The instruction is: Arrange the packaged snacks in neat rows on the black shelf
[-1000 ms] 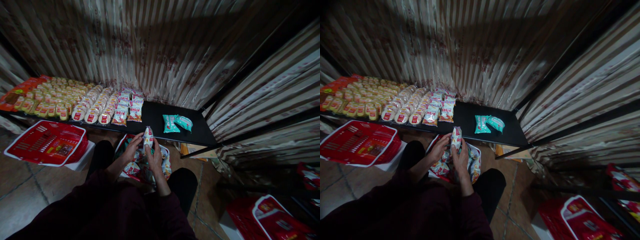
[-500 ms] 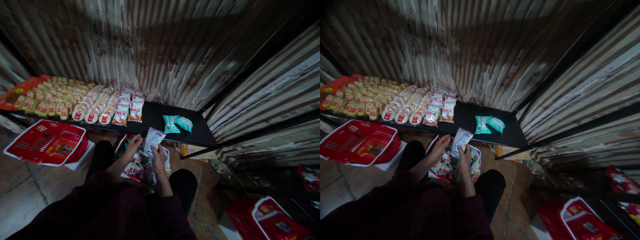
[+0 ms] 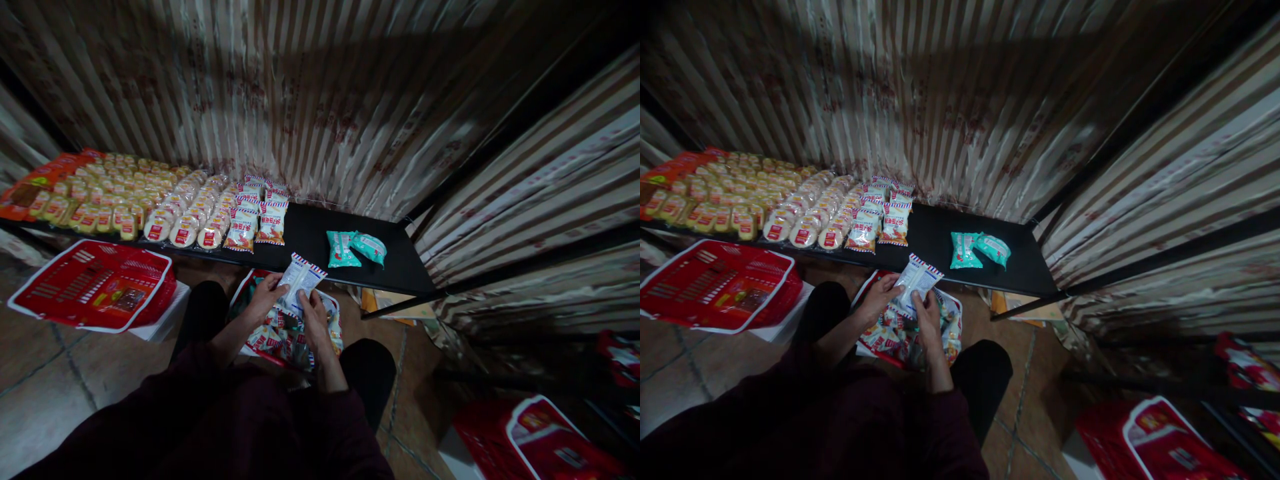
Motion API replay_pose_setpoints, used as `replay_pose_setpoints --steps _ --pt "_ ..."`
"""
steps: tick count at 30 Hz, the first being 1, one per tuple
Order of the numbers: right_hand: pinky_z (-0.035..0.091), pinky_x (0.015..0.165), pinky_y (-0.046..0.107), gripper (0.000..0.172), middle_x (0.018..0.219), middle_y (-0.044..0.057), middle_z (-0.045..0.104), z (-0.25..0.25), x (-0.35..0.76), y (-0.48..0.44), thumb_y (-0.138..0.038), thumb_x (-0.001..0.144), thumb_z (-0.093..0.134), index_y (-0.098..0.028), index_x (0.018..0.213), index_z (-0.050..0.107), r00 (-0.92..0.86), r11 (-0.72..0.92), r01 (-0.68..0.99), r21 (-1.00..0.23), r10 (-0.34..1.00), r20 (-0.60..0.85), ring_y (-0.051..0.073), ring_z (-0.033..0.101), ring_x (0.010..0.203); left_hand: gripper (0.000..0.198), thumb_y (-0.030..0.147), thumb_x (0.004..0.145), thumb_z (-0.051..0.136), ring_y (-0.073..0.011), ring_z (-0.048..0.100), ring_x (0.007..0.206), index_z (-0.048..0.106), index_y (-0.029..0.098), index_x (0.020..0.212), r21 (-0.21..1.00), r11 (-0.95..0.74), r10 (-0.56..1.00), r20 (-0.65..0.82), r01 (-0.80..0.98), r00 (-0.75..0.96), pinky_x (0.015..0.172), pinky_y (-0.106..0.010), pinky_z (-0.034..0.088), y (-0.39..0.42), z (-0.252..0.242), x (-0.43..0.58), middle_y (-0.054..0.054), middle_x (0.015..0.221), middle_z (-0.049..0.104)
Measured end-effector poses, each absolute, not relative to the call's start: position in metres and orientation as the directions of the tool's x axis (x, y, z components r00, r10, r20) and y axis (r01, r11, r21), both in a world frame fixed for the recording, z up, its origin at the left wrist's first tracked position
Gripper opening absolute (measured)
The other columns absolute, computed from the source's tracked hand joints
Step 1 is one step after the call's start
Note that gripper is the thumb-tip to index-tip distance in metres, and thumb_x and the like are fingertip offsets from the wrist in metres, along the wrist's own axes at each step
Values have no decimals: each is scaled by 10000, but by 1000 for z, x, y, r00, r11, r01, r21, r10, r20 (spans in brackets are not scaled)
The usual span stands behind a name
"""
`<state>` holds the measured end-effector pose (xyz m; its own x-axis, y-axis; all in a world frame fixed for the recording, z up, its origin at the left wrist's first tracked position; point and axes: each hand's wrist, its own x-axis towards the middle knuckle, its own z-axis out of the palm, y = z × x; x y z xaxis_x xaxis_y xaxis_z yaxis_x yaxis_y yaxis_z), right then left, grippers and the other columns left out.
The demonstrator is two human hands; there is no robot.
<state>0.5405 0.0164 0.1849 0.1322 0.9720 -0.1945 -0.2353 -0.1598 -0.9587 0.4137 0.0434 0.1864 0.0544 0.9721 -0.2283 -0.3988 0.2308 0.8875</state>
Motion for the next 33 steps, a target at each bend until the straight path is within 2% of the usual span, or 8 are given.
replay_pose_setpoints --steps 6,9,12,14,18,23,29,33 --pt "502 776 341 410 1005 45 705 182 539 20 -425 711 661 -212 1060 630 164 -179 -290 -940 959 -233 220 649 859 363 313 659 730 -204 626 945 623 160 971 925 187 982 -188 -332 30 867 -347 469 44 181 415 -83 1006 684" --pt "501 765 338 419 982 41 709 181 539 21 -416 693 672 -204 1051 631 207 -181 -287 -941 947 -245 214 650 839 367 260 695 689 -194 620 924 595 158 1035 977 139 987 -149 -163 -56 847 -356 484 47 177 416 -94 1011 660" --pt "495 776 338 431 972 39 709 178 540 24 -419 685 675 -202 1054 626 256 -167 -277 -946 936 -240 203 650 830 416 216 732 636 -200 595 960 551 171 1136 992 -16 990 33 126 -134 836 -367 494 47 180 416 -102 1081 612" --pt "492 793 342 437 986 42 706 177 541 27 -426 688 671 -203 1060 620 293 -135 -255 -957 933 -210 198 648 843 393 197 764 587 -209 557 1043 548 193 1155 936 -168 972 211 309 -109 882 -379 478 43 185 416 -95 1130 579" --pt "476 840 348 453 1018 58 692 179 540 30 -435 702 661 -193 1080 601 335 -72 -121 -990 936 -109 199 631 895 285 192 809 514 -216 510 1118 598 207 1081 819 -316 931 364 480 -8 981 -402 421 34 197 420 -87 1154 547" --pt "463 855 354 515 1024 76 682 190 537 28 -459 731 631 -174 1154 564 348 -93 76 -993 935 -61 205 621 890 299 244 850 469 -216 510 1132 574 193 1125 864 -278 956 290 420 36 1005 -403 404 29 201 426 -94 1160 555" --pt "395 975 335 507 1223 80 609 196 535 23 -510 805 515 -197 1201 559 342 -98 19 -995 936 -85 212 541 1132 330 308 814 549 -225 535 1114 571 212 1130 982 -112 993 114 150 -3 994 -389 399 32 202 426 -85 1157 589" --pt "367 1007 361 491 1258 90 582 193 535 24 -514 824 481 -199 1185 588 364 -70 79 -994 931 -37 215 511 1164 456 347 714 686 -234 547 1100 571 206 1133 998 41 999 -41 -44 -3 986 -377 395 35 198 426 -81 1165 606"
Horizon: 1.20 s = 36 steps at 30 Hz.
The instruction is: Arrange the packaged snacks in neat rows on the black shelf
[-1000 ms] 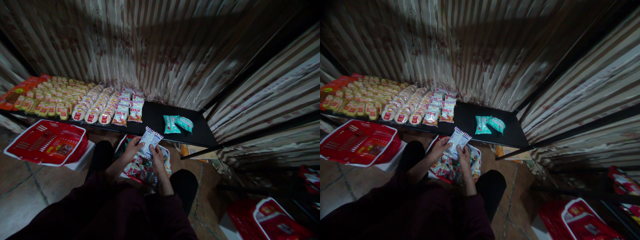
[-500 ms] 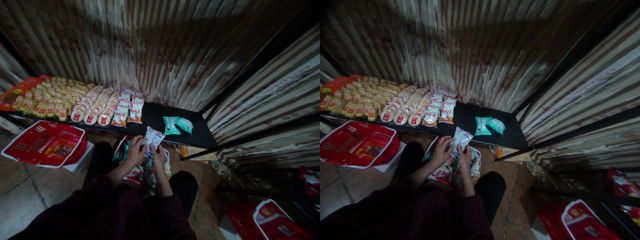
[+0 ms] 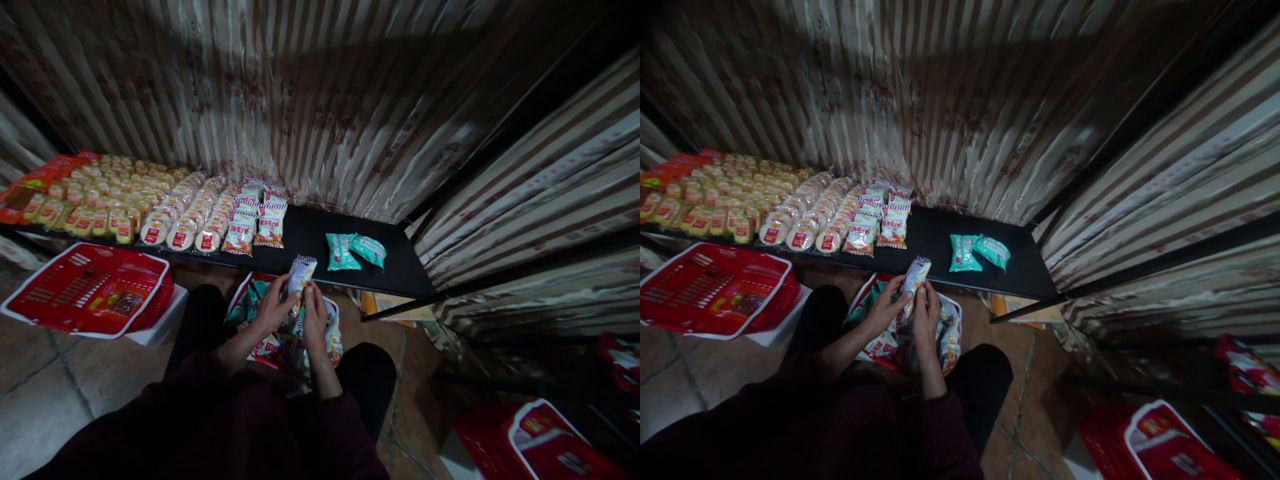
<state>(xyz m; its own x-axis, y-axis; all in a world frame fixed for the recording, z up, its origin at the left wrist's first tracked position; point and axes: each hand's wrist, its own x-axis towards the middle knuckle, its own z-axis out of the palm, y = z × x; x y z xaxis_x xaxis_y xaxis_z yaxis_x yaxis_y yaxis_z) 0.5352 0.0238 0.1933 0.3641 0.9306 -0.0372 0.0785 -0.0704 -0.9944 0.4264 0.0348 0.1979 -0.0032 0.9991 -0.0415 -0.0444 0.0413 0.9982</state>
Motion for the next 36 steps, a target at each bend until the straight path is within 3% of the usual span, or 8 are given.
replay_pose_setpoints --steps 5,12,16,21,27,36 --pt "362 1004 369 400 1177 86 602 197 534 24 -448 873 434 -213 1123 640 308 92 293 -952 933 185 203 520 1111 546 358 675 725 -235 578 1053 546 187 1162 971 161 987 -154 -177 53 918 -350 437 36 199 426 -88 1167 617" --pt "382 982 373 356 1133 75 621 197 531 26 -414 874 457 -230 1111 648 245 144 324 -935 942 230 200 541 1072 496 341 649 727 -211 648 849 566 155 1080 845 299 950 -306 -444 58 810 -339 478 39 196 419 -74 958 695" --pt "379 994 381 446 1194 95 610 185 532 32 -457 818 533 -195 1173 603 367 30 222 -975 924 112 215 536 1113 494 334 638 737 -220 654 890 581 160 1073 794 291 951 -301 -534 71 849 -361 477 43 192 413 -81 996 701" --pt "418 960 363 479 1199 74 627 174 532 33 -483 785 577 -216 1181 587 265 -139 -4 -990 955 -135 216 568 1093 476 346 658 727 -229 652 939 602 162 1079 753 287 952 -291 -593 92 893 -375 465 48 186 407 -78 1005 706" --pt "474 859 342 388 1008 46 701 170 528 38 -466 752 622 -210 1042 649 182 -153 -126 -980 968 -175 203 628 911 494 386 667 728 -243 652 937 614 162 1092 793 279 959 -262 -541 109 870 -384 477 60 180 399 -86 1022 703" --pt "476 808 330 456 967 46 701 162 520 70 -453 728 631 -190 1100 621 240 -137 -89 -987 958 -155 191 627 844 428 389 709 694 -213 640 953 590 175 1065 950 106 984 -143 -293 -107 866 -350 484 84 172 394 -76 1037 688"
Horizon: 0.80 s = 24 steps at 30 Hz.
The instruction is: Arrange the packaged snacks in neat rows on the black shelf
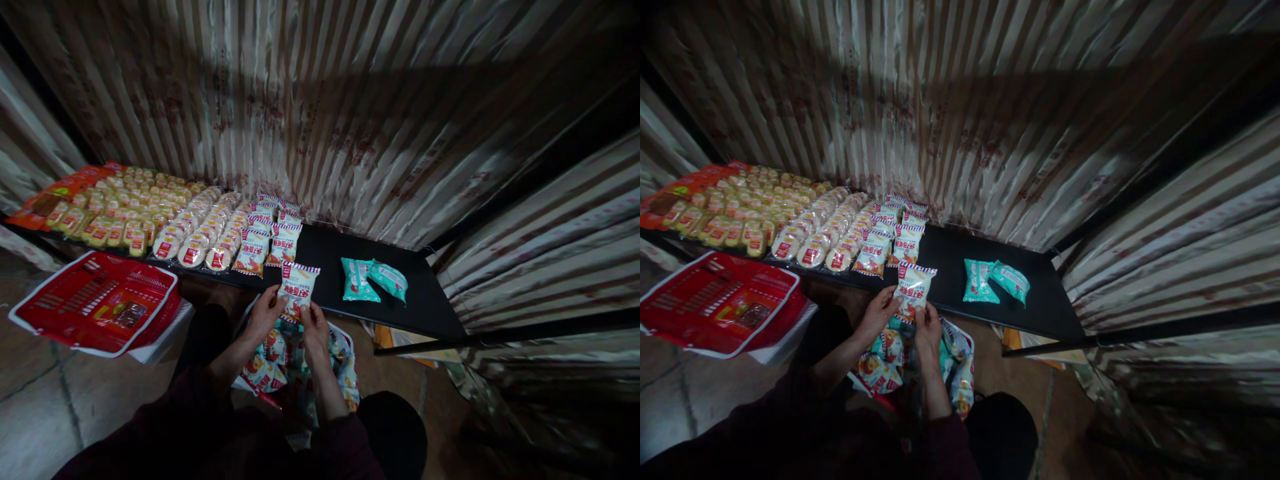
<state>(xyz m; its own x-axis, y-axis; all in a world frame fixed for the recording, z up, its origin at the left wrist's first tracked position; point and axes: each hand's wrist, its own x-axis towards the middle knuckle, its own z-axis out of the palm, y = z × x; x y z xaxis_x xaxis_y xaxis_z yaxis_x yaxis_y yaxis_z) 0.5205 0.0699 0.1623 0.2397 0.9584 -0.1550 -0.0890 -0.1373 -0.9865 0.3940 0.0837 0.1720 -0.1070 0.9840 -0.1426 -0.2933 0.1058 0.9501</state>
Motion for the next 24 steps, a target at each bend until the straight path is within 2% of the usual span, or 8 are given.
replay_pose_setpoints --steps 5,12,19,24 --pt "486 788 337 467 959 47 700 158 514 95 -456 722 621 -185 1102 612 232 -111 -63 -992 965 -123 193 629 832 416 363 761 648 -208 615 1019 572 193 1133 987 12 977 -46 -160 -207 913 -344 463 95 163 389 -84 1115 657" --pt "486 765 320 432 919 38 706 154 505 131 -461 719 612 -182 1048 630 242 -72 -1 -997 968 -70 191 629 821 459 316 751 644 -228 564 1116 563 218 1192 999 -41 955 41 6 -292 1010 -378 392 108 167 382 -78 1208 613" --pt "475 748 304 428 916 42 702 143 500 155 -457 737 578 -175 1055 632 236 -55 49 -997 971 -42 188 622 820 428 250 790 557 -250 504 1194 548 210 1216 965 -72 952 142 253 -271 1052 -411 346 115 178 379 -98 1284 562" --pt "471 738 300 442 917 47 699 140 502 167 -478 744 555 -179 1061 624 241 -65 142 -988 970 -29 195 623 821 425 217 785 541 -244 449 1260 561 219 1210 957 -115 954 181 265 -238 1096 -410 302 119 176 378 -87 1326 529"
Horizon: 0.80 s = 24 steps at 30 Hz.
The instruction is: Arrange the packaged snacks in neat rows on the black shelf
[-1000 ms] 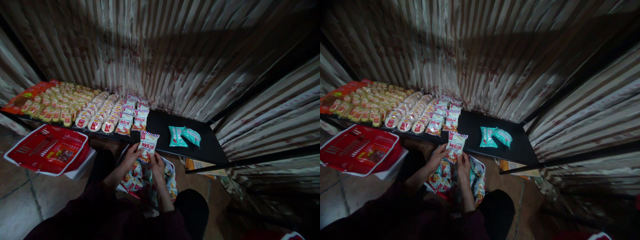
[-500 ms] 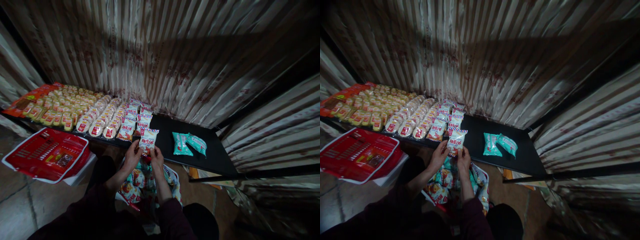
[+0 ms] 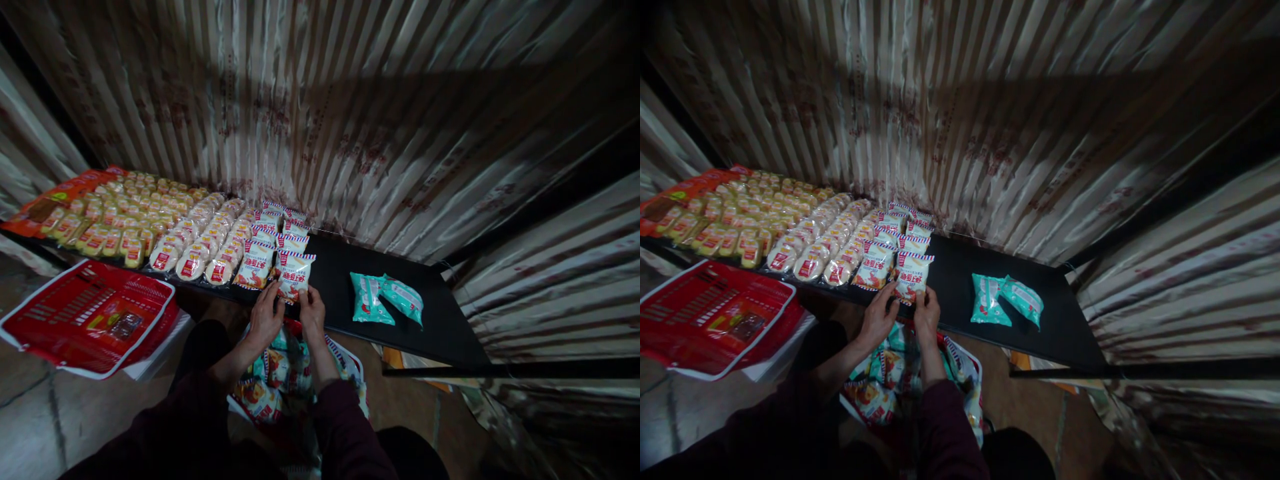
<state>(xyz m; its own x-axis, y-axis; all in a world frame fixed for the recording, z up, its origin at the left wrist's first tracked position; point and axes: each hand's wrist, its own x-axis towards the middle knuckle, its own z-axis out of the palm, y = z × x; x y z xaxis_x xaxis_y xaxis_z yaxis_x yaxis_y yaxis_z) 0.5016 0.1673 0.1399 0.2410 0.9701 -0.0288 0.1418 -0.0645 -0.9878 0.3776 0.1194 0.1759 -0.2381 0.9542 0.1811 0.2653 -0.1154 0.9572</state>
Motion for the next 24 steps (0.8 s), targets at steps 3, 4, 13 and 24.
replay_pose_setpoints --steps 3,4,13,24 --pt "464 756 305 442 950 54 698 142 502 171 -480 766 522 -185 1082 616 229 -59 210 -976 973 -9 198 624 834 411 209 778 547 -248 443 1270 581 207 1187 958 -123 952 188 260 -243 1101 -407 305 122 171 378 -98 1318 533" --pt "462 762 305 439 963 57 697 143 501 171 -480 777 508 -187 1086 614 230 -57 242 -969 973 1 197 623 837 408 206 780 542 -248 444 1270 581 201 1187 953 -125 950 195 275 -243 1100 -408 311 123 169 379 -103 1318 532" --pt "414 927 397 525 1152 169 605 149 494 168 -467 830 401 -108 1182 552 217 30 558 -829 959 180 260 551 1061 440 156 832 420 -242 442 1257 497 106 1262 768 -160 936 317 620 -151 1059 -447 380 124 155 378 -160 1327 501" --pt "404 959 420 511 1179 181 578 147 486 170 -446 847 405 -100 1200 535 158 93 606 -790 959 234 261 516 1103 481 123 828 413 -258 345 1330 434 111 1308 693 -196 908 396 694 -138 1087 -454 341 124 149 379 -164 1416 384"
